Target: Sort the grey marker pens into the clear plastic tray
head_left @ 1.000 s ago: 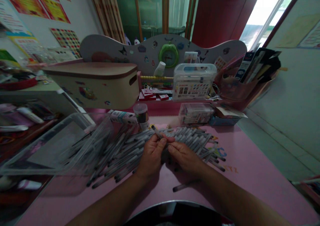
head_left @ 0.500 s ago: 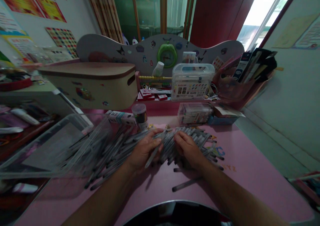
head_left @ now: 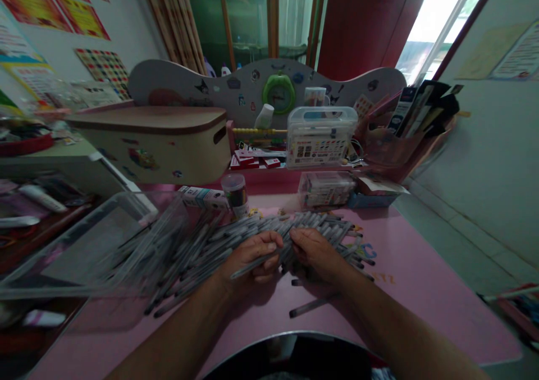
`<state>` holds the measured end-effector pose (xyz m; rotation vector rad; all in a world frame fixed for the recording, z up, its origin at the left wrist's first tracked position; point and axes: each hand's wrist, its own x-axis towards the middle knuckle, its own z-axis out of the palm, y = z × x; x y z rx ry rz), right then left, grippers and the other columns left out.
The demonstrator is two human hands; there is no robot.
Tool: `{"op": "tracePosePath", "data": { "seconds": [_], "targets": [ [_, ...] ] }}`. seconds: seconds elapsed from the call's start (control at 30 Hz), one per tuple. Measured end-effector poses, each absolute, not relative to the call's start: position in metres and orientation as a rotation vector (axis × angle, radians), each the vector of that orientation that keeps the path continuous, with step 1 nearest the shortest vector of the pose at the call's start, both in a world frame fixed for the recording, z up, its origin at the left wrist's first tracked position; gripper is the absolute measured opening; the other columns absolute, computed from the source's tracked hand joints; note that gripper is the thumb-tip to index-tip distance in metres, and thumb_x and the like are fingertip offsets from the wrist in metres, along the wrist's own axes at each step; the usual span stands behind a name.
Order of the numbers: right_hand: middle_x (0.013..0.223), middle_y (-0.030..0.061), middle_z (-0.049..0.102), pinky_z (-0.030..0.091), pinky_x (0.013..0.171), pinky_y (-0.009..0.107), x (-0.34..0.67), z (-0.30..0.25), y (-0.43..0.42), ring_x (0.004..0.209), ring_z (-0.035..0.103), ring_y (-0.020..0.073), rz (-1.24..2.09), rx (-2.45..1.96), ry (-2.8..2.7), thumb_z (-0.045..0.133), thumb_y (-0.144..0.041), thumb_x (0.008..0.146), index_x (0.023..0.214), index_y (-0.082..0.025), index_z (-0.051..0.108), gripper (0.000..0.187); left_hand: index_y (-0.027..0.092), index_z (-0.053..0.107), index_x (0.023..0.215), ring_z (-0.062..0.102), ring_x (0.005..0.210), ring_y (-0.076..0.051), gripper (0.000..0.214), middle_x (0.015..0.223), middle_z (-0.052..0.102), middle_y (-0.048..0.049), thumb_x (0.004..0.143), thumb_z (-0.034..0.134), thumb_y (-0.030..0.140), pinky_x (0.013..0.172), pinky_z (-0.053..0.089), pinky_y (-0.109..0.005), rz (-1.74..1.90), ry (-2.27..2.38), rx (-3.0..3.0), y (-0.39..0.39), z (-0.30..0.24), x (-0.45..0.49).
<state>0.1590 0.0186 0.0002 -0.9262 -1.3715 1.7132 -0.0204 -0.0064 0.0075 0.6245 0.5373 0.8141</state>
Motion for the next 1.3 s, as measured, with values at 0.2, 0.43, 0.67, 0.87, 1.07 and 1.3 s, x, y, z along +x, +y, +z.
{"op": "tracePosePath", "data": {
  "seconds": [0.2,0.43,0.67,0.87,1.07,1.3],
  "targets": [
    [0.046,-0.0105,0.031,0.012,0.037,0.02,0.158,-0.002,0.022,0.037,0.019,0.0041,1.83,-0.936,-1.012,0.067,-0.055,0.075,0.059,-0.02,0.042,0.046,0.016,0.068,0.099,0.053,0.053,-0.008,0.028,0.071,0.063,-0.0009,0.071,0.068,0.012,0.051,0.046,-0.019,1.167,0.718,0.644,-0.014,0.018,-0.008],
    [0.047,-0.0106,0.032,0.015,0.037,0.018,0.158,-0.003,0.023,0.038,0.021,0.0041,1.753,-0.978,-0.972,0.068,-0.055,0.075,0.063,-0.02,0.043,0.044,0.013,0.07,0.089,0.068,0.07,-0.014,0.025,0.075,0.071,-0.0044,0.075,0.076,0.032,0.069,0.055,-0.024,1.405,1.012,0.682,-0.009,0.009,-0.003],
    [0.065,-0.0066,0.044,0.026,0.044,0.019,0.156,-0.003,0.017,0.05,0.035,0.0073,1.492,-0.949,-1.235,0.067,-0.04,0.081,0.082,-0.021,0.052,0.024,0.012,0.067,0.087,0.071,0.072,-0.014,0.015,0.078,0.072,-0.0053,0.081,0.071,0.026,0.065,0.058,-0.021,1.439,1.017,0.484,-0.009,0.008,-0.002],
    [0.062,-0.0034,0.042,0.029,0.049,0.024,0.16,-0.002,0.019,0.054,0.037,0.0113,1.401,-1.04,-1.374,0.05,-0.05,0.092,0.068,-0.02,0.05,0.038,0.012,0.067,0.087,0.071,0.07,-0.014,0.011,0.077,0.073,-0.0057,0.085,0.066,0.022,0.062,0.057,-0.02,1.439,1.019,0.459,-0.012,0.011,-0.001],
    [0.061,-0.0064,0.039,0.023,0.044,0.022,0.159,-0.005,0.018,0.049,0.031,0.0085,1.506,-0.993,-1.338,0.06,-0.043,0.085,0.073,-0.021,0.049,0.028,0.012,0.067,0.086,0.071,0.07,-0.014,0.011,0.077,0.073,-0.0055,0.083,0.067,0.023,0.063,0.057,-0.021,1.456,1.019,0.466,-0.012,0.012,0.0],
    [0.057,-0.0054,0.038,0.022,0.044,0.023,0.158,0.001,0.017,0.049,0.03,0.009,1.481,-1.034,-1.37,0.048,-0.05,0.092,0.066,-0.02,0.045,0.04,0.012,0.066,0.086,0.07,0.068,-0.013,0.013,0.076,0.072,-0.0044,0.082,0.069,0.024,0.062,0.056,-0.02,1.468,1.012,0.486,-0.013,0.01,0.001]
  ]
}}
